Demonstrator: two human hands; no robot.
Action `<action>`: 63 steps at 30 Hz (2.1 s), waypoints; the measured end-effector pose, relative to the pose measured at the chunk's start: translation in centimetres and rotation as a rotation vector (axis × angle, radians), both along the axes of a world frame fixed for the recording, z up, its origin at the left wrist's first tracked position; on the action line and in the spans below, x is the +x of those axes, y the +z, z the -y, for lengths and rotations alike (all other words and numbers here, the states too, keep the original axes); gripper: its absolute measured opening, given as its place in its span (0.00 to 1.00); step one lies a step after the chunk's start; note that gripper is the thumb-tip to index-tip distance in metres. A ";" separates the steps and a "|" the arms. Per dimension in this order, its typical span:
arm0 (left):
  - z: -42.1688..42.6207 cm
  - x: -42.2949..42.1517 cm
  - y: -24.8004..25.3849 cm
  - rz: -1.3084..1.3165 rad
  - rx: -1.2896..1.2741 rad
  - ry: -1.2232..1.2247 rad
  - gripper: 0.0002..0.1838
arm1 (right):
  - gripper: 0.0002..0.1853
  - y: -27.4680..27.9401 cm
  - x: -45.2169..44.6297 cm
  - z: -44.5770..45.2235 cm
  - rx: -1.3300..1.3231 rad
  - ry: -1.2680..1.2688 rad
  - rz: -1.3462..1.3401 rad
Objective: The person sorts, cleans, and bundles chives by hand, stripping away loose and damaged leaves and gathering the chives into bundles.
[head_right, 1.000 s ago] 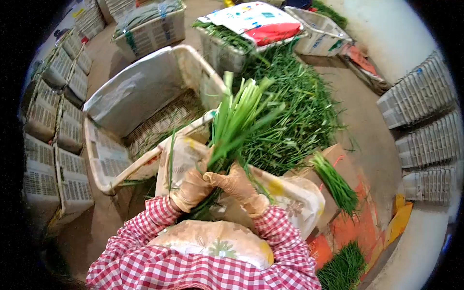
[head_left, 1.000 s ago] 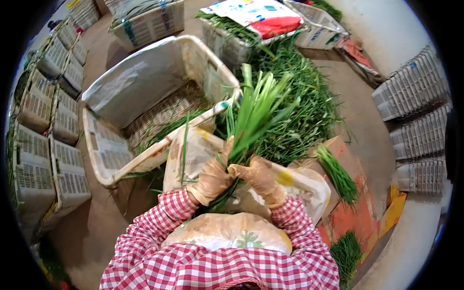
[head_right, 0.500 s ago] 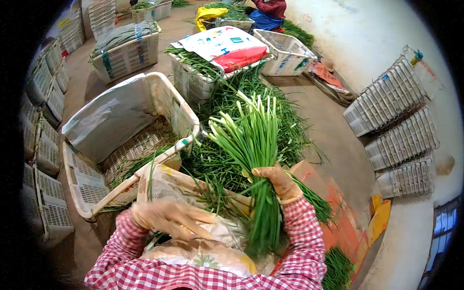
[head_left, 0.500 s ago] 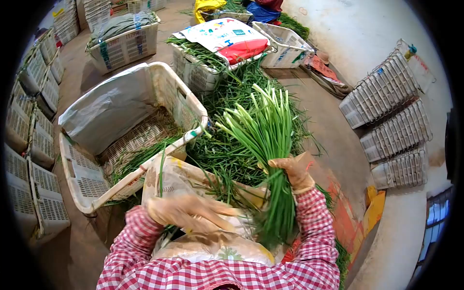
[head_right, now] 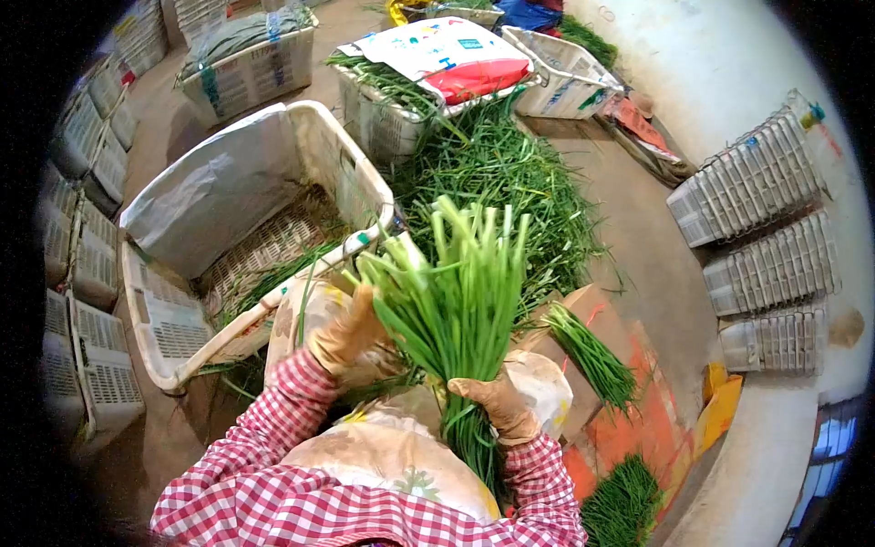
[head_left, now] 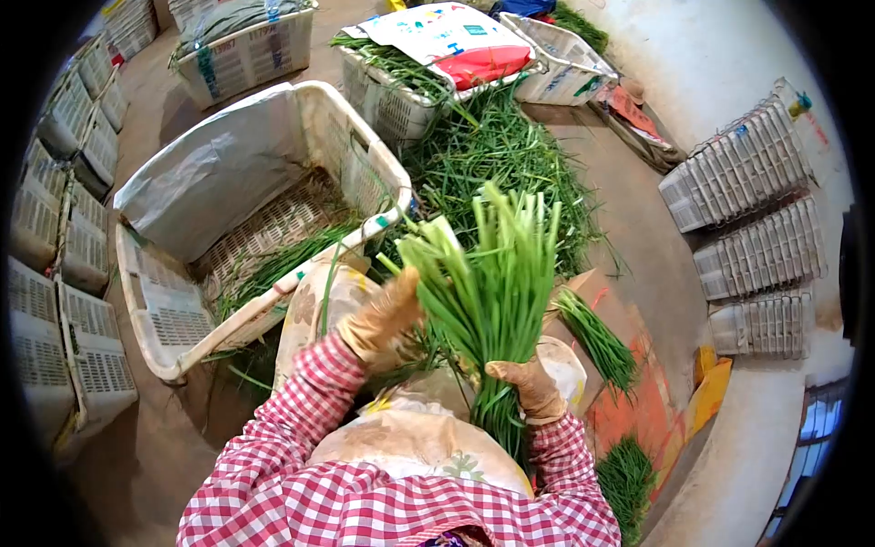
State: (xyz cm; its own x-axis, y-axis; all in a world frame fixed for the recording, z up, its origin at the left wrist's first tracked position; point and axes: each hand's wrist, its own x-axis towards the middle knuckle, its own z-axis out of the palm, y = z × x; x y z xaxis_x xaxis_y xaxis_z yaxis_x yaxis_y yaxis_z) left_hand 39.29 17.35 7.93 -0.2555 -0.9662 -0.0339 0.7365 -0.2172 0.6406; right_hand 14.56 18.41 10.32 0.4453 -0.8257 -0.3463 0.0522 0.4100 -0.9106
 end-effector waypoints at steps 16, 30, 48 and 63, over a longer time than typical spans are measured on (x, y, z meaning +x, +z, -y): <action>0.4 0.7 -0.1 0.348 -0.208 0.085 0.48 | 0.23 -2.4 -3.9 0.8 0.161 0.122 0.218; 2.1 2.5 3.0 0.498 0.006 0.570 0.16 | 0.26 -2.8 -4.1 -0.6 0.119 0.164 0.300; 4.4 1.8 5.1 0.689 0.050 -0.128 0.11 | 0.19 -8.1 -11.2 -1.0 -0.020 0.292 0.398; 7.5 -2.4 5.3 0.690 -0.116 -0.002 0.16 | 0.18 -3.3 -9.5 -4.1 0.180 0.029 0.367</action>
State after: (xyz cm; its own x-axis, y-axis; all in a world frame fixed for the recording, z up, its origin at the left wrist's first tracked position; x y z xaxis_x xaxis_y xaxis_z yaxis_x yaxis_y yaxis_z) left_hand 36.89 9.89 13.20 -0.2149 -0.9729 -0.0856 0.1525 -0.1200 0.9810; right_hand 5.04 22.49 7.02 0.5883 -0.7519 -0.2976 0.3464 0.5669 -0.7474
